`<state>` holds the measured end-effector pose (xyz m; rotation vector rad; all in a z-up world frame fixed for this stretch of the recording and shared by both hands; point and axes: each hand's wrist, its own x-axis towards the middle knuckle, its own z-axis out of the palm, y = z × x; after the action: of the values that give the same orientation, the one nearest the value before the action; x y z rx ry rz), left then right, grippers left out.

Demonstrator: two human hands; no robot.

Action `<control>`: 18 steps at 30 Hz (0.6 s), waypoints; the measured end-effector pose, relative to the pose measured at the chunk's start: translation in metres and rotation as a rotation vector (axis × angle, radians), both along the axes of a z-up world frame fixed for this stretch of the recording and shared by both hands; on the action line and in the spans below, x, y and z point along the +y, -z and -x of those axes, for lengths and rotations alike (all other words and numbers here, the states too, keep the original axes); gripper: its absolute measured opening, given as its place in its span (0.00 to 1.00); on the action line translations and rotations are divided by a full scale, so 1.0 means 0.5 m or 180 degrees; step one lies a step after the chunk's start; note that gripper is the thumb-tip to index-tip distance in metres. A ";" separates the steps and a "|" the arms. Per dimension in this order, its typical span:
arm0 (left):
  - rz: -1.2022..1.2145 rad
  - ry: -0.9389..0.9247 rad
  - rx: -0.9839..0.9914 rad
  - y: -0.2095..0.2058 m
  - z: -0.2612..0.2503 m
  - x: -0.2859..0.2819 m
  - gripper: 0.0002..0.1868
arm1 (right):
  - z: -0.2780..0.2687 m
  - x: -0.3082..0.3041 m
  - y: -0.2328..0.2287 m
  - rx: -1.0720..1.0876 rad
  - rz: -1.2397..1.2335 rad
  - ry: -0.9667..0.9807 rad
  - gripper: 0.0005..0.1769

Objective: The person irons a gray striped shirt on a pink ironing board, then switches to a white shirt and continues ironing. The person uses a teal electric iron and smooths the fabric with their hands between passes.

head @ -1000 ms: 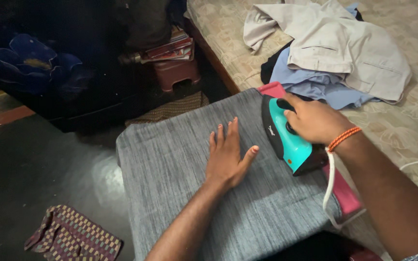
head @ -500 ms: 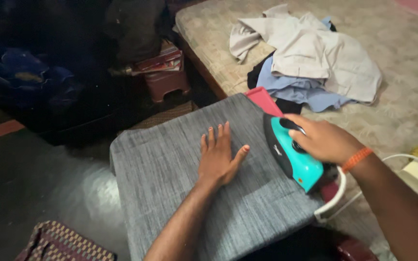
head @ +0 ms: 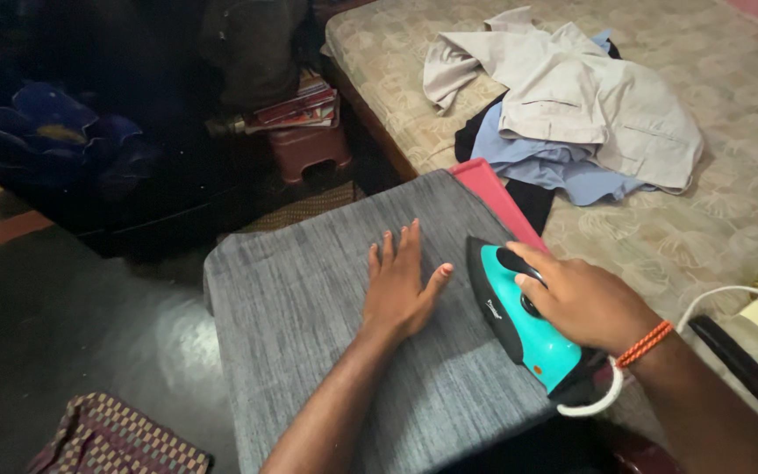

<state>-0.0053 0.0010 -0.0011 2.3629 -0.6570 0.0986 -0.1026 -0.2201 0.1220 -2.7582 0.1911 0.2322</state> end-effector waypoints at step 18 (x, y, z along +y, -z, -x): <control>-0.0334 0.0087 -0.0211 0.010 0.002 -0.002 0.52 | 0.013 0.009 -0.006 0.0072 0.0176 0.0139 0.31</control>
<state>-0.0062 0.0001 -0.0061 2.4594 -0.7426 0.1338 -0.1091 -0.2154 0.1252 -2.8037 0.2673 0.2504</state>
